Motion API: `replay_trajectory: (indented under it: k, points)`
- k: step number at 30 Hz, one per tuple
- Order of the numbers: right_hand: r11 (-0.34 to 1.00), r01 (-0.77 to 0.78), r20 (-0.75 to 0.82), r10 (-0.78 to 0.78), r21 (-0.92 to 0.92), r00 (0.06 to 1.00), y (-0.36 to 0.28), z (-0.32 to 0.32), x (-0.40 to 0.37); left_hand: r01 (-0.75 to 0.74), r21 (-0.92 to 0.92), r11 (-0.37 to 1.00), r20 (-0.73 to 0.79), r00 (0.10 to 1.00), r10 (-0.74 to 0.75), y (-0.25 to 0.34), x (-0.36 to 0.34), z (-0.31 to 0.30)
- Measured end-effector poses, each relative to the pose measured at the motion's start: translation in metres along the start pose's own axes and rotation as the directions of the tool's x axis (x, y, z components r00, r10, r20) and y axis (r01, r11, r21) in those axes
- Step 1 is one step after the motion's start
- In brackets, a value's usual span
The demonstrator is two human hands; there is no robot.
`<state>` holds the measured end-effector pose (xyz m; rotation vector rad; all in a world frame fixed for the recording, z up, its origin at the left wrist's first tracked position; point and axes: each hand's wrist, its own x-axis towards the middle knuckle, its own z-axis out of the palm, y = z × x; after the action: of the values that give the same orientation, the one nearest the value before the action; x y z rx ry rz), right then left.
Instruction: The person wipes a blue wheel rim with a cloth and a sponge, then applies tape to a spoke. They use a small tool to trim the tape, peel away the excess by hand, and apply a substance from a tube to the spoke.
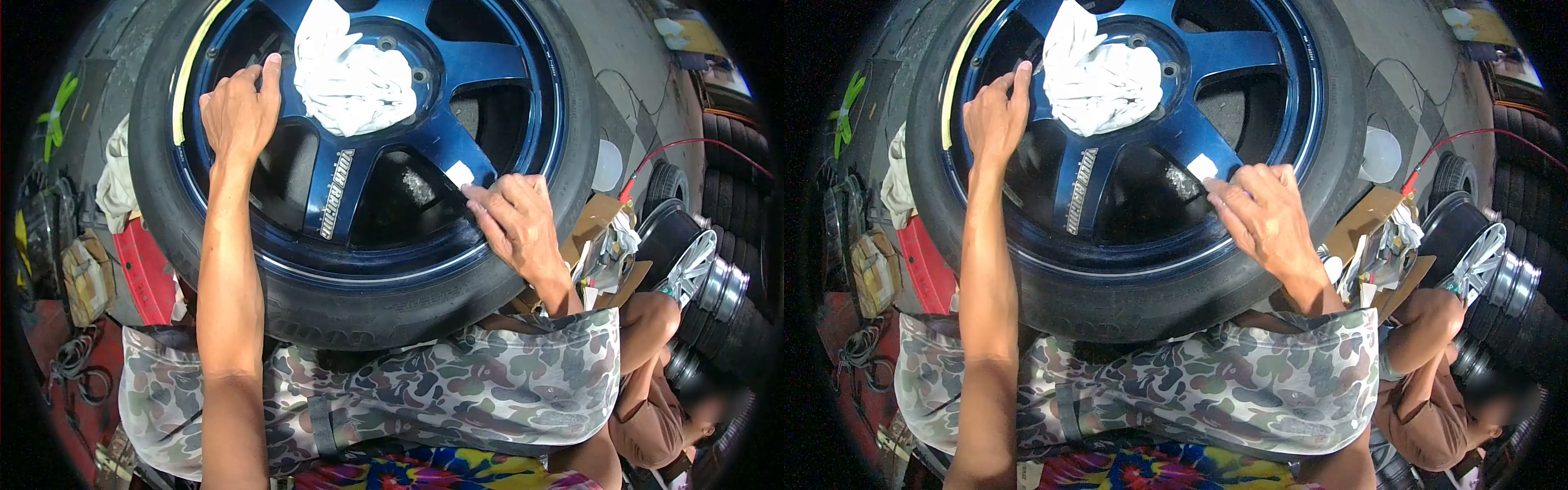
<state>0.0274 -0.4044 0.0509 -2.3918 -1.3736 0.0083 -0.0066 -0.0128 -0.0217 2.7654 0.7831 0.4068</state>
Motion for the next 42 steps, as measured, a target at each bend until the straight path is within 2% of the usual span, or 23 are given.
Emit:
replay_trajectory:
  k: [2, 6, 8, 12, 16, 19, 22, 33, 36, 39, 42]
  points:
    - [1.0, 0.026, -0.001, -0.026, 0.017, 1.0, -0.003, -0.0016, 0.0023, 0.005, 0.005, 1.0, 0.009, 1.0, -0.005, -0.0003, 0.0005, -0.0003]
    - [0.999, -0.026, -0.026, 0.025, -0.038, 0.999, 0.001, -0.0015, 0.0014, -0.01, -0.004, 1.0, -0.003, 1.0, 0.01, -0.001, -0.0005, 0.0007]
    - [0.999, 0.024, -0.01, -0.024, 0.023, 1.0, -0.0035, -0.0006, 0.0026, -0.012, -0.013, 1.0, -0.005, 1.0, 0.012, -0.0007, -0.0001, 0.0004]
    - [1.0, -0.002, -0.027, 0.002, -0.012, 1.0, -0.0008, -0.0021, 0.0031, -0.016, -0.013, 1.0, -0.02, 1.0, 0.016, 0.0008, -0.0004, -0.0018]
    - [1.0, 0.008, -0.027, -0.007, 0.028, 1.0, -0.0021, 0.0002, 0.0023, -0.03, -0.006, 1.0, -0.035, 0.999, 0.03, 0.0003, -0.0001, -0.0008]
    - [0.999, -0.017, -0.028, 0.016, -0.031, 0.999, -0.0005, -0.0019, 0.0027, -0.043, 0.015, 0.999, -0.034, 0.998, 0.043, 0.0026, -0.0003, -0.0036]
    - [1.0, 0.007, -0.007, -0.007, 0.005, 1.0, -0.0028, -0.0001, 0.0031, 0.002, -0.03, 1.0, -0.021, 1.0, -0.003, 0.0029, -0.0019, -0.0022]
    - [1.0, 0.018, -0.014, -0.018, 0.008, 1.0, -0.0015, 0.0, 0.0014, -0.01, -0.013, 1.0, -0.016, 1.0, 0.01, 0.0008, -0.0008, -0.0016]
    - [0.999, 0.006, -0.022, -0.007, -0.047, 1.0, 0.0014, 0.0003, 0.0006, -0.011, -0.017, 1.0, -0.011, 1.0, 0.011, -0.0004, -0.0007, -0.0009]
    - [0.999, 0.048, -0.004, -0.048, 0.021, 0.999, -0.002, -0.0012, 0.0022, -0.015, -0.021, 1.0, -0.002, 1.0, 0.015, 0.003, 0.0003, -0.0043]
    - [1.0, -0.014, -0.002, 0.014, -0.002, 1.0, -0.0009, -0.0027, 0.0023, -0.015, -0.014, 1.0, 0.005, 1.0, 0.016, 0.0014, 0.0002, -0.004]
